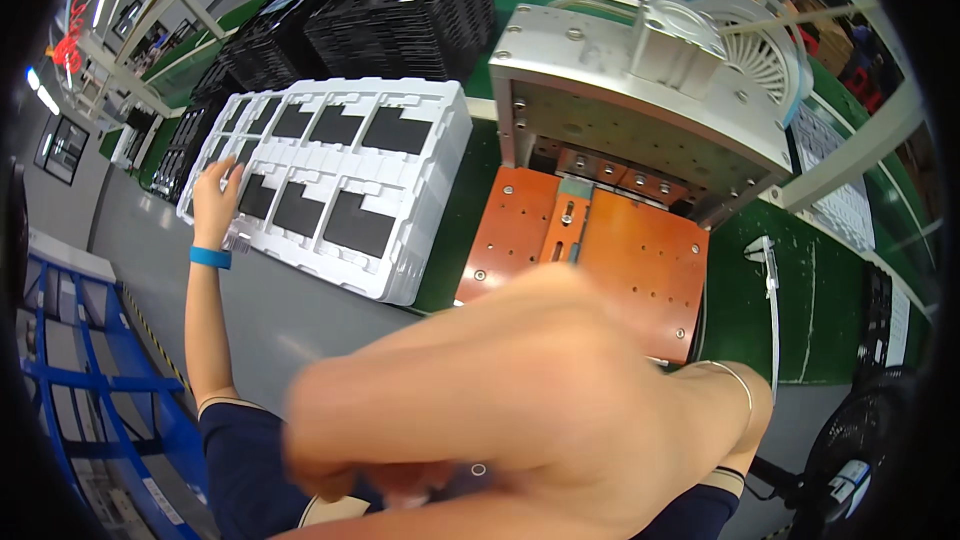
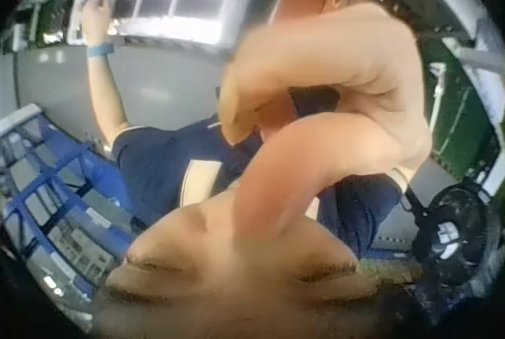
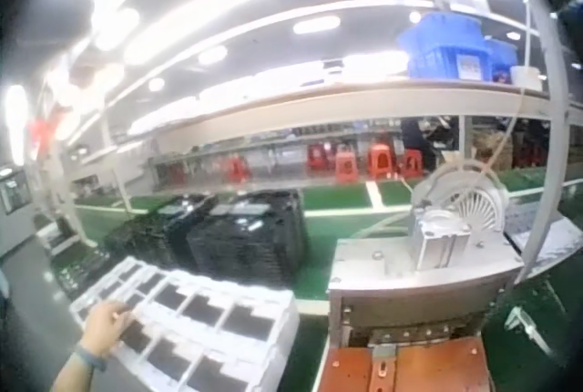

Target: The person picks up black rectangular components from a white foam tray and places them into a metal jig on a workbench. They press down on the components to secure them, then remove them and return them to the tray. This process is repeated for multiple components throughout the video.

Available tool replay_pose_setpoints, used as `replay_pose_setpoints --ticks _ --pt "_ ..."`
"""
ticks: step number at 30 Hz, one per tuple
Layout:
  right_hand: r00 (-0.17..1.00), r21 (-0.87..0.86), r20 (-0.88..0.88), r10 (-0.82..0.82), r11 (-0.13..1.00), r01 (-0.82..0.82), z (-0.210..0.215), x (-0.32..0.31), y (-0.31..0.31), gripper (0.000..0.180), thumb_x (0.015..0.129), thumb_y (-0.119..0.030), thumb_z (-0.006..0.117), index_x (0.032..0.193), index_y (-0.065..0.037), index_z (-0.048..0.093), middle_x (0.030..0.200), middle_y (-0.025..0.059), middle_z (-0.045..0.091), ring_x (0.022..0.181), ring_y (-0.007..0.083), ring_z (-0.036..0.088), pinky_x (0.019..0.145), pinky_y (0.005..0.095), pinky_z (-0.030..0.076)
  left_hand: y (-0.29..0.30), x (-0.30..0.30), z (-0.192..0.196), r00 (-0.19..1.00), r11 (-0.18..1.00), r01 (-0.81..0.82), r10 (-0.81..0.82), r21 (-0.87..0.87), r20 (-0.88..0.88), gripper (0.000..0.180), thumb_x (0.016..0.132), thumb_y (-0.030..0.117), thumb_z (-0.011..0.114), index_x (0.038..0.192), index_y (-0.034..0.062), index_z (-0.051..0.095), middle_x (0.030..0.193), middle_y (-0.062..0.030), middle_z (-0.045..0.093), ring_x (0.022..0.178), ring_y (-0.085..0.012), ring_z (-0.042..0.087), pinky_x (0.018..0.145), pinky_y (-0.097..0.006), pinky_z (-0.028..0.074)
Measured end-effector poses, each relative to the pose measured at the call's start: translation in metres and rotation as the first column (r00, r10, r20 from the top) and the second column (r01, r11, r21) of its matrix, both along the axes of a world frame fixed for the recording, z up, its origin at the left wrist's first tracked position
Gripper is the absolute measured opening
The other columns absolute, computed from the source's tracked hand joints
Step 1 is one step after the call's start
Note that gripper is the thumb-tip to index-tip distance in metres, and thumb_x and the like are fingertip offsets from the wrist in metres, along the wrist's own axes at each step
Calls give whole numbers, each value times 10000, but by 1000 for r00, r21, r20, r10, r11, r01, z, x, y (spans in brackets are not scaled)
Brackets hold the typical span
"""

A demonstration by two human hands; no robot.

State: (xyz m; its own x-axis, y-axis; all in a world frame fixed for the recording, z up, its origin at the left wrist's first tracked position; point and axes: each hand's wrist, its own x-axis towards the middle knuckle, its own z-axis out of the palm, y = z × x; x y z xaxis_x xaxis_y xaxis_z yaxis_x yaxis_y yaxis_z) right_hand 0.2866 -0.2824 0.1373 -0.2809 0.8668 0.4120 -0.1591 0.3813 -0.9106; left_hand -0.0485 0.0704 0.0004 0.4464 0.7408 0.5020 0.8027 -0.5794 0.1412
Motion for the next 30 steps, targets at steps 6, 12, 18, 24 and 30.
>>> replay_pose_setpoints --ticks 6,12,18,24,30 --pt "989 -14 18 147 989 -147 3 0 9 425 903 -413 642 807 -5 712 679 54 655 544 140 582 509 269 413 72 -15 -25 992 822 -41 101 -568 75 486 893 386 714 1105 -51 721 1017 -169 740 943 -234 699 813 -344 536" --pt "988 22 54 145 989 -146 11 13 -9 468 821 -487 719 765 -22 706 655 29 630 522 136 547 489 268 366 98 -3 -12 943 544 -158 332 -824 38 614 883 560 680 1153 9 679 874 -39 588 837 -185 587 788 -388 516" --pt "991 160 124 51 985 -70 30 35 -40 529 739 -560 796 723 -40 701 630 4 604 501 131 512 470 267 320 108 30 -2 907 473 -331 399 -817 -137 644 895 565 675 1243 23 652 1070 -99 678 912 -201 644 795 -402 539" --pt "959 265 284 6 961 -84 23 36 -70 524 727 -562 820 723 -53 695 618 -3 566 481 134 467 461 279 280 120 21 23 886 403 221 297 -888 355 549 913 425 731 1231 -14 637 1088 -108 710 916 -175 709 750 -319 596" --pt "602 -122 762 239 966 -229 -20 34 -72 426 856 -450 745 1117 -120 685 837 21 676 740 163 641 630 306 481 105 9 41 733 249 557 302 -792 610 412 993 247 649 1325 17 571 1204 -109 680 996 -177 711 867 -339 607"
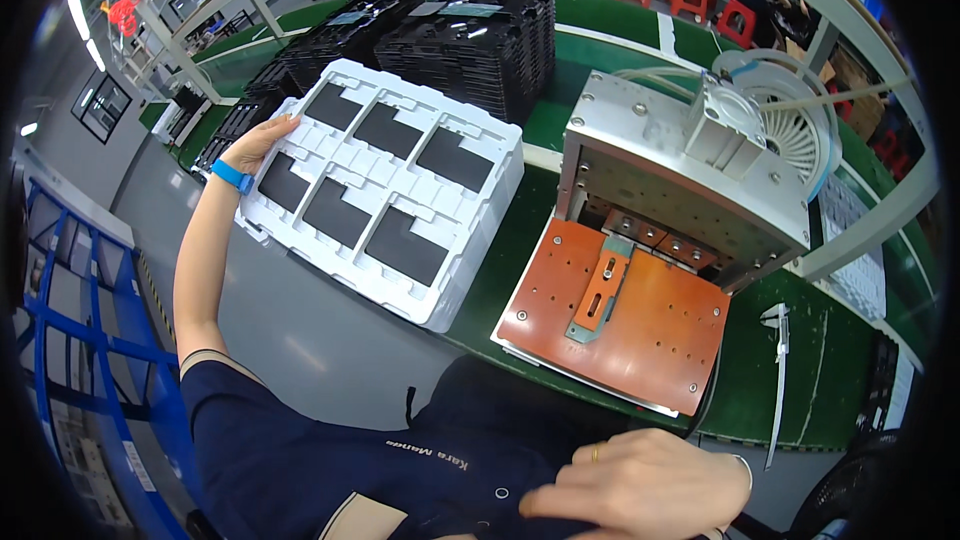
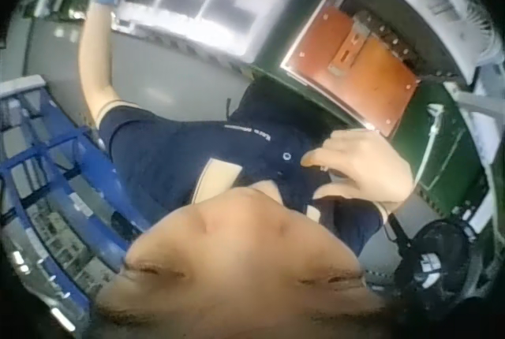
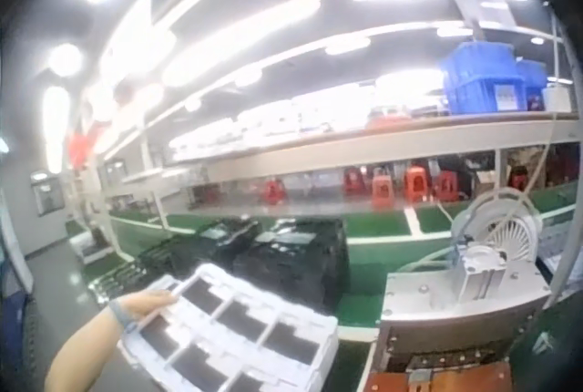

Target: The person picks up black rectangular components from a white foam tray and places them into a metal jig on a workbench. They press down on the components to secure them, then remove them and return them to the tray. This process is repeated for multiple components throughout the video.

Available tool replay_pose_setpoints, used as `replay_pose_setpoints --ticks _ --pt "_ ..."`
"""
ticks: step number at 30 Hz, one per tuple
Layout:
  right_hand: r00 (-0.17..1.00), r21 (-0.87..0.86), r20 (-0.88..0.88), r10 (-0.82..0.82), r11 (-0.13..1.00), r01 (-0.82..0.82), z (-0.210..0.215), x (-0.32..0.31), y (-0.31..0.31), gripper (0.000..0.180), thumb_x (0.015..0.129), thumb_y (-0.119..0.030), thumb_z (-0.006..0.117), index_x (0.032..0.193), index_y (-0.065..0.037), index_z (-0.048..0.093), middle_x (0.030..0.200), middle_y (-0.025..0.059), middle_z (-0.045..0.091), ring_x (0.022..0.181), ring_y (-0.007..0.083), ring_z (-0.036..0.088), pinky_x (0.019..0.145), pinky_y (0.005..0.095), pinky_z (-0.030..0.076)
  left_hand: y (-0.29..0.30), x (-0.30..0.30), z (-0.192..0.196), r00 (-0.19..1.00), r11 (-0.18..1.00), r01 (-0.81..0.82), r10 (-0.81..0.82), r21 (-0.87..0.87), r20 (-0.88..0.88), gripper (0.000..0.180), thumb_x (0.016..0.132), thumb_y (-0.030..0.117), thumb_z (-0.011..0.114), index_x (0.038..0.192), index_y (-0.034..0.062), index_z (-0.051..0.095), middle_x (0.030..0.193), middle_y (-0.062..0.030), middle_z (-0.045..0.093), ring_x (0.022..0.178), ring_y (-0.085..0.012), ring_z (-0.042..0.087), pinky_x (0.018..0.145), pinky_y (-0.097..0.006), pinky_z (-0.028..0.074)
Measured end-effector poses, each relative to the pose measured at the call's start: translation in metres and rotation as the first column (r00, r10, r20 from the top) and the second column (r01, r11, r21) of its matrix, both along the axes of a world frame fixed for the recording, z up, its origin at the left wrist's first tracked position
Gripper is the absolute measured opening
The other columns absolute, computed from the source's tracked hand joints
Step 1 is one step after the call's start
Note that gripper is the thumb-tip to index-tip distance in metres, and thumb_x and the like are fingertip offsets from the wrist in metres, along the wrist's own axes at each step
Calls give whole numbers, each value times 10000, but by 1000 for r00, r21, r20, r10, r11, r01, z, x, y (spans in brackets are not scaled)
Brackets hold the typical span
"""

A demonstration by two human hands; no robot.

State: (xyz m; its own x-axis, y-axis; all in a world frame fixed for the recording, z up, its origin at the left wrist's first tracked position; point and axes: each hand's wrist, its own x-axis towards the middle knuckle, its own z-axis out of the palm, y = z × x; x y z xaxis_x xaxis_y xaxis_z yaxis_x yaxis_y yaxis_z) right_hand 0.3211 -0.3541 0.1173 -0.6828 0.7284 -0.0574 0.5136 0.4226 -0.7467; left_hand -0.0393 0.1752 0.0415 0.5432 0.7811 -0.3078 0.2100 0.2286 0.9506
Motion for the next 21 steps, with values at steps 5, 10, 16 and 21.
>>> replay_pose_setpoints --ticks 5,10,16,21 --pt "960 -128 -6 -278 953 275 -29 16 11 413 798 -366 829 1100 -106 723 811 26 703 770 182 694 678 289 540 -25 -13 9 977 999 30 -26 -19 210 380 995 193 636 1309 -7 565 1174 -136 686 987 -196 718 870 -358 619" --pt "888 -169 -35 -459 878 447 -43 27 0 418 742 -328 878 1063 -95 745 795 30 710 742 160 700 702 267 545 -23 -114 -1 897 988 -148 148 -33 416 351 1014 200 594 1280 -27 572 1171 -170 691 1012 -264 716 882 -434 616" --pt "892 -240 -66 -447 875 420 -45 23 21 443 742 -316 875 1077 -60 739 798 49 702 768 158 699 731 272 552 13 -234 -93 642 789 -611 538 -60 546 335 971 167 665 1251 20 557 1160 -166 678 1033 -305 698 859 -522 608" --pt "892 -222 -60 -448 877 426 -44 24 26 466 732 -220 895 1114 -14 727 871 69 715 802 150 686 746 272 554 49 -234 -162 425 585 -809 649 -58 630 352 986 126 630 1298 17 508 1199 -184 644 1052 -368 671 876 -565 588"
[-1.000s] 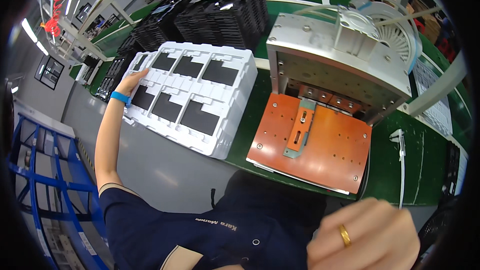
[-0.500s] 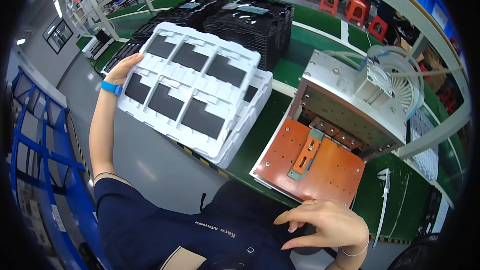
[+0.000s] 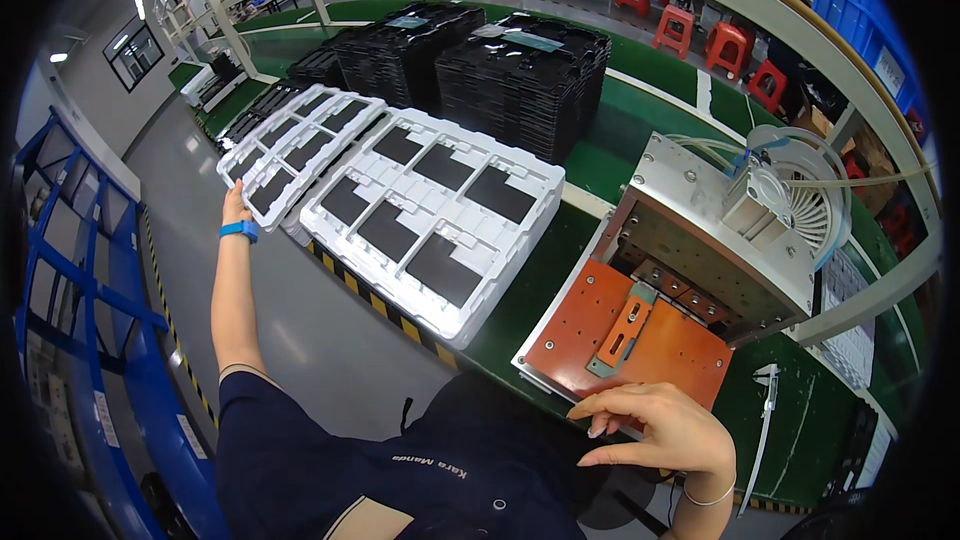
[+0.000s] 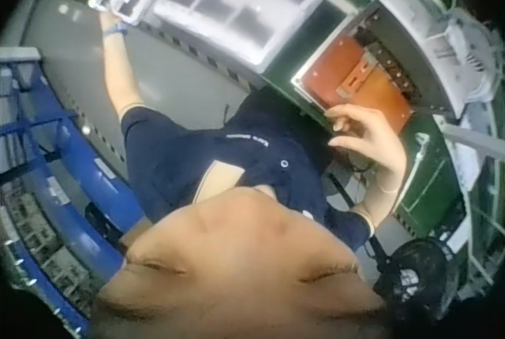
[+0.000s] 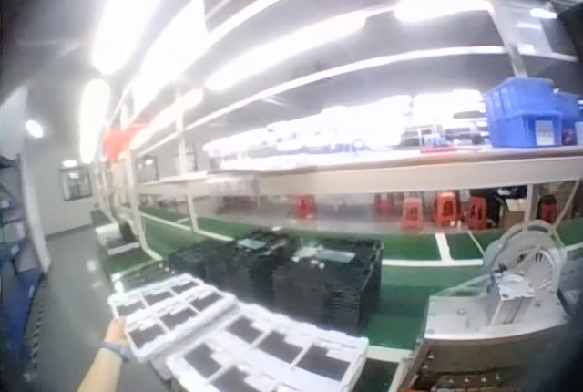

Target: The person picks up black rectangular components from a white foam tray and places them into a metal jig on a workbench. They press down on the components to secure them, then remove them and return them to the tray. This process is repeated for multiple components throughout the video.

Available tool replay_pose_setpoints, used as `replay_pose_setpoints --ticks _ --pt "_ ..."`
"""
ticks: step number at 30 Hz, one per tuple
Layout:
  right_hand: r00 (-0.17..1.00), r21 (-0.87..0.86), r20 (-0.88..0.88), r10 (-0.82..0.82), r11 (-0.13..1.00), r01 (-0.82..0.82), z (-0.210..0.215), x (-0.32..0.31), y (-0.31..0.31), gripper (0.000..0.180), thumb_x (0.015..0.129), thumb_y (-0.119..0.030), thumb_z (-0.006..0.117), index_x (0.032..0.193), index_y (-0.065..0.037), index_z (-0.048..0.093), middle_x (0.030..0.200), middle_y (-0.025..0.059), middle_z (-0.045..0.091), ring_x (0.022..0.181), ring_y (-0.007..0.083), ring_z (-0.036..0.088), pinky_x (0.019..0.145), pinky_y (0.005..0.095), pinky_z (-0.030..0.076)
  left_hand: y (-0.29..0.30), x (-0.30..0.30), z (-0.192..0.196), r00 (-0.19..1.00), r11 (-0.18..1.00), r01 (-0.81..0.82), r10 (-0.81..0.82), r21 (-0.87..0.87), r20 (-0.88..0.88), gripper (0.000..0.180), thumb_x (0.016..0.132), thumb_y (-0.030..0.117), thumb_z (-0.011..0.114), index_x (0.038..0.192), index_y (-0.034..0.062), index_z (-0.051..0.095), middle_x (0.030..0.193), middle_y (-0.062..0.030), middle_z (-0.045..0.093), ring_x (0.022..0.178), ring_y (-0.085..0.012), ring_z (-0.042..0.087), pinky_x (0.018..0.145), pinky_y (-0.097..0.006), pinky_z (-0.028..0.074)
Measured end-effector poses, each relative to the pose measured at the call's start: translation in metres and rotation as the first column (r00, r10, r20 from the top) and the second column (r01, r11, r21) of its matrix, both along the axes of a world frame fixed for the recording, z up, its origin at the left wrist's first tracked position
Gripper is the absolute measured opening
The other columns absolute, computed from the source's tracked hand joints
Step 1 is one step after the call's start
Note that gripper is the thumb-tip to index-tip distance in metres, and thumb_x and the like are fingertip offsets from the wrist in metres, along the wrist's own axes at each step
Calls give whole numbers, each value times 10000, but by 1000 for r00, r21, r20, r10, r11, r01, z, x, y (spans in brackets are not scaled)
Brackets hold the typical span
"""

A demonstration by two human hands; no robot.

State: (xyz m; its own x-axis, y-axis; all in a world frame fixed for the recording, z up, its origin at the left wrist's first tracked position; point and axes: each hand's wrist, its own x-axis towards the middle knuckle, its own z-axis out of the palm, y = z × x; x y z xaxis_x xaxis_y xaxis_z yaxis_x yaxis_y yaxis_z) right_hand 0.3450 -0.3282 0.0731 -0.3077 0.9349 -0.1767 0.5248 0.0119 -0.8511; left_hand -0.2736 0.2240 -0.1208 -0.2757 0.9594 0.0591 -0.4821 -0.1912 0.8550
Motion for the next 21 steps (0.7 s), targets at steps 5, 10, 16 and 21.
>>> replay_pose_setpoints --ticks 5,10,16,21 --pt "999 -43 21 -44 998 45 5 2 -3 476 727 -180 904 1124 10 721 895 74 720 804 142 682 745 269 553 3 10 -12 989 993 -61 46 -104 -140 316 993 64 600 1292 26 506 1207 -174 641 1041 -339 673 887 -530 583" --pt "999 -64 24 -45 997 46 -4 9 3 479 726 -185 905 1126 8 723 893 64 724 807 132 677 734 258 547 -27 9 -4 -89 711 -683 150 170 -985 918 819 583 730 1513 78 404 1284 -276 565 1161 -400 575 985 -530 463" --pt "999 -66 -30 -19 998 17 -19 12 20 495 711 -263 906 1112 -34 727 831 42 702 736 130 650 628 237 508 -65 66 -59 531 934 -307 326 181 -782 638 956 276 587 1509 20 398 1487 -253 445 1357 -380 449 1137 -417 342" --pt "985 -169 -132 -108 982 85 -23 18 24 488 704 -213 911 1120 -35 727 818 30 708 714 106 663 612 218 495 -70 114 -36 854 957 -281 286 78 -434 554 981 120 530 1512 22 404 1536 -192 411 1407 -285 408 1138 -359 338"
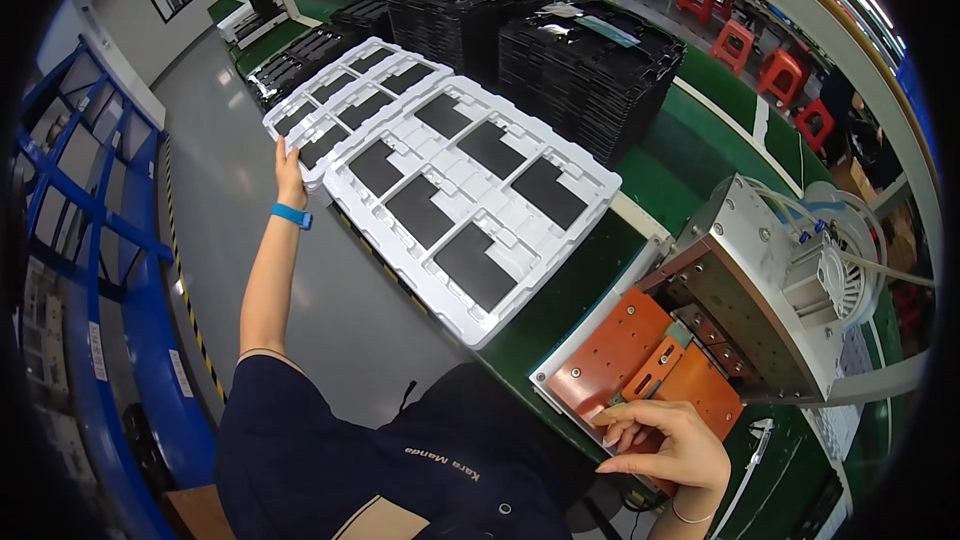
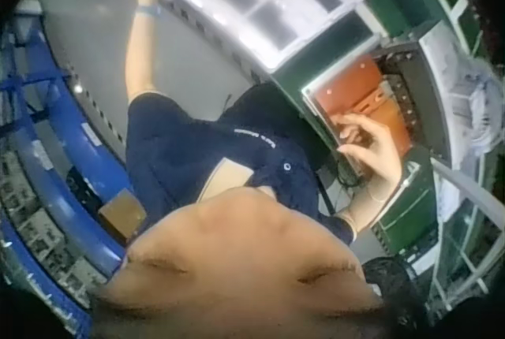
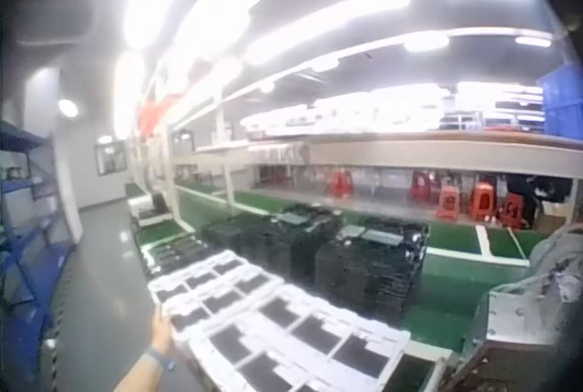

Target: The person picks up black rectangular components from a white foam tray and places them into a metal jig on a workbench. They press down on the components to secure them, then remove them and return them to the tray. This process is repeated for multiple components throughout the video.

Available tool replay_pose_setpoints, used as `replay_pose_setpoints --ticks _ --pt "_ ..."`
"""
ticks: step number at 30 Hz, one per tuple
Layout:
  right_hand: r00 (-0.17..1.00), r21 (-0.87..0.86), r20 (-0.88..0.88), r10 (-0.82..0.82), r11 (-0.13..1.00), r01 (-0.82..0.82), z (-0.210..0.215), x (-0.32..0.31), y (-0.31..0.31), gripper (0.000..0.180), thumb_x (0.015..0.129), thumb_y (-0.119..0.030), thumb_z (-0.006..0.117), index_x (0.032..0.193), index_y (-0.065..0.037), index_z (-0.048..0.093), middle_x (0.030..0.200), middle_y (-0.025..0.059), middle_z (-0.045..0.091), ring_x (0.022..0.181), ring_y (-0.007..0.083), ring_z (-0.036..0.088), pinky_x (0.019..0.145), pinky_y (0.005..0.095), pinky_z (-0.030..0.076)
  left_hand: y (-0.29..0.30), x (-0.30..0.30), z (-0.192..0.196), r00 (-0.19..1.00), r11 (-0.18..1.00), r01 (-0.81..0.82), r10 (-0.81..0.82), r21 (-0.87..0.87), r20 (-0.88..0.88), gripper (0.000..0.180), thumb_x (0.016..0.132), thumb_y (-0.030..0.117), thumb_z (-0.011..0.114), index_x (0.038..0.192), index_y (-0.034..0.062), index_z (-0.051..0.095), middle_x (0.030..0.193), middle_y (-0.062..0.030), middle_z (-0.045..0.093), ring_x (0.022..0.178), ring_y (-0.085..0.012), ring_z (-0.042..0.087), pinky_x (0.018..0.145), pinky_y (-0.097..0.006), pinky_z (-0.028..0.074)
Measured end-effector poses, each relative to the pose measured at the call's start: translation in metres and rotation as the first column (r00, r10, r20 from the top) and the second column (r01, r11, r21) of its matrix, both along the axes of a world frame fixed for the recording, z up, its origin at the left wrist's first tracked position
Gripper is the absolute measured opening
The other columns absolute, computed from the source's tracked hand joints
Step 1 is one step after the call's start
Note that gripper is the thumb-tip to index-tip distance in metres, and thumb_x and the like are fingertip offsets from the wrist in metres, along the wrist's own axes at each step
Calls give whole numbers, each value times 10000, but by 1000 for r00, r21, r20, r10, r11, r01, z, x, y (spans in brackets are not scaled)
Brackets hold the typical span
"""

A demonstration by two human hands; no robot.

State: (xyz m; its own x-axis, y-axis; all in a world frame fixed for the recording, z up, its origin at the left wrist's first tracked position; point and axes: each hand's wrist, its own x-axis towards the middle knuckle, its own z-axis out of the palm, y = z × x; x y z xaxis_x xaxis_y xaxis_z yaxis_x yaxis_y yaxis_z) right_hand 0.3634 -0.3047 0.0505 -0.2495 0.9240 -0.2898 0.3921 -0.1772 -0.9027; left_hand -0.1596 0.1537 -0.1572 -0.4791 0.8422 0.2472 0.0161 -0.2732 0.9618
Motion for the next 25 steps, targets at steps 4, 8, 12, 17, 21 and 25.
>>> replay_pose_setpoints --ticks 4,8,12,17,21,25 --pt "998 35 -52 22 999 -20 -7 6 0 475 711 -180 905 1127 -34 727 822 35 717 731 104 668 624 218 492 -12 -38 5 989 992 121 -123 -34 -81 518 1032 165 516 1531 81 403 1573 -123 397 1418 -231 400 1152 -340 327" --pt "999 45 -53 11 999 -9 -8 8 -3 475 710 -174 905 1129 -37 728 829 32 727 749 107 670 657 227 494 -15 -36 -2 979 978 205 -205 -29 -1 487 1042 187 513 1516 103 442 1609 -111 342 1450 -234 364 1162 -337 312" --pt "998 61 -67 6 998 -2 -6 8 -4 442 722 -155 898 1113 -33 732 814 23 728 728 93 664 635 218 491 -3 -39 -4 961 990 114 -131 -83 -243 509 1013 178 550 1500 68 450 1563 -156 402 1438 -265 384 1162 -363 309" --pt "978 71 -93 -189 978 196 0 -1 -21 330 737 -115 889 1015 -8 749 737 20 714 625 71 646 567 202 480 -5 -49 51 593 946 -80 299 314 -748 522 945 155 671 1431 40 520 1437 -159 519 1346 -271 475 1141 -397 343" --pt "932 161 -61 -356 918 361 4 -6 -55 252 705 -97 892 903 -10 763 660 14 693 564 82 631 522 219 468 -93 52 183 738 842 107 289 529 -610 411 952 101 671 1351 56 589 1410 -116 536 1305 -227 512 1110 -367 392" --pt "768 779 11 -640 487 395 32 -25 -83 209 712 -234 842 681 -56 735 628 17 676 513 160 617 481 260 440 -172 62 236 646 693 196 441 694 -623 449 971 82 633 1405 27 528 1461 -129 504 1297 -211 512 1098 -357 397"
